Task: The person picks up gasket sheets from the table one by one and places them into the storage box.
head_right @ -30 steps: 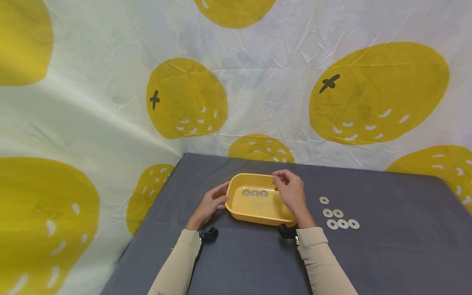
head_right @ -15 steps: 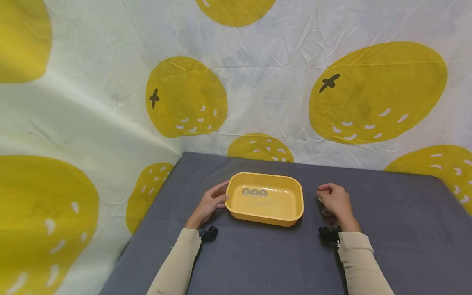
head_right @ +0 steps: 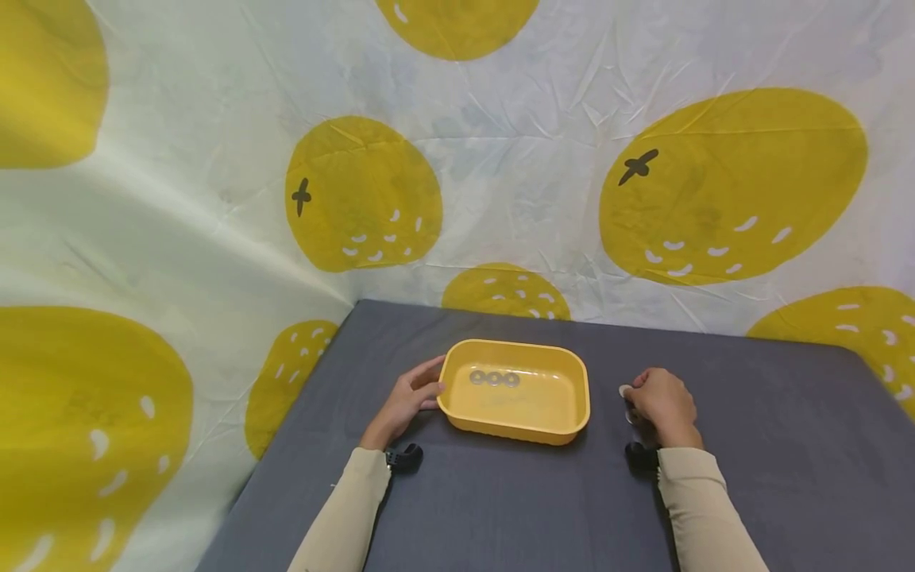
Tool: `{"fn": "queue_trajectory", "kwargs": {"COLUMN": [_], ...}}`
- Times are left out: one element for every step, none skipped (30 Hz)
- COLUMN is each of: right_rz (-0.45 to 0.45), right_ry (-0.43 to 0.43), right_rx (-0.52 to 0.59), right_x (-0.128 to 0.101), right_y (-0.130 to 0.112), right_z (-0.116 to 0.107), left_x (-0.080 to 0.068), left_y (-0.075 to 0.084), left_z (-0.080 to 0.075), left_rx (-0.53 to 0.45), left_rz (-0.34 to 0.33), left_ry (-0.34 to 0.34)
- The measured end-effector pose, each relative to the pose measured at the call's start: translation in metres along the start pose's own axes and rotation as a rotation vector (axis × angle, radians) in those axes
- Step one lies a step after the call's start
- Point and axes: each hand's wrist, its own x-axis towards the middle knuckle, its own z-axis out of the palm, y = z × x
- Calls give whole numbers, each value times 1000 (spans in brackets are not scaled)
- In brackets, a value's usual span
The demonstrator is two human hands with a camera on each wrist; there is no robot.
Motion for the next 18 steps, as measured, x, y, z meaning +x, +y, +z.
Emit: {"fn": "queue_trajectory", "kwargs": {"right_rz": [-1,-2,-2,-2,2,5,8,11,13,15,18,20,21,23,27,29,29,26], "right_ry": [-2,-2,-3,-7,-10,-14,-19,-21,-24,-26,-27,-27,-30,-31,-31,-28,-25,-21], "right_rx": [-1,-2,-4,-5,-6,-7,-9,-12,-17,-19,-22,-27,-30,-33,-35,-36,-38,-38], "right_x": [0,0,0,0,0,0,0,1,2,2,3,4,5,6,7,8,9,9], "right_y": [-1,-1,-2,-2,-2,-2,-2,-2,-2,-2,-2,-2,-2,-2,-2,-3,-3,-4], "right_z": [0,-1,-1,-2,-2,-2,-3,-3,-3,-3,-2,-1,-1,0,0,1,1,2], "left_x": [0,0,1,1,1,1,1,1,1,1,1,1,1,1,1,1,1,1], "left_y": [0,0,-1,0,0,0,0,1,1,2,2,2,3,3,3,3,3,3], "left_z": [0,0,0,0,1,1,1,1,1,1,2,2,2,1,1,1,1,0], "left_rx": [1,1,0,-1,-1,-1,-3,-6,-11,-13,-15,-20,-25,-29,-31,-32,-34,-34], "left_rz": [0,-1,0,-1,-1,-1,-2,-2,-3,-3,-4,-5,-5,-6,-7,-8,-9,-11], "left_ry": [1,3,3,3,2,2,2,2,1,0,0,0,-1,-1,0,0,0,1]}}
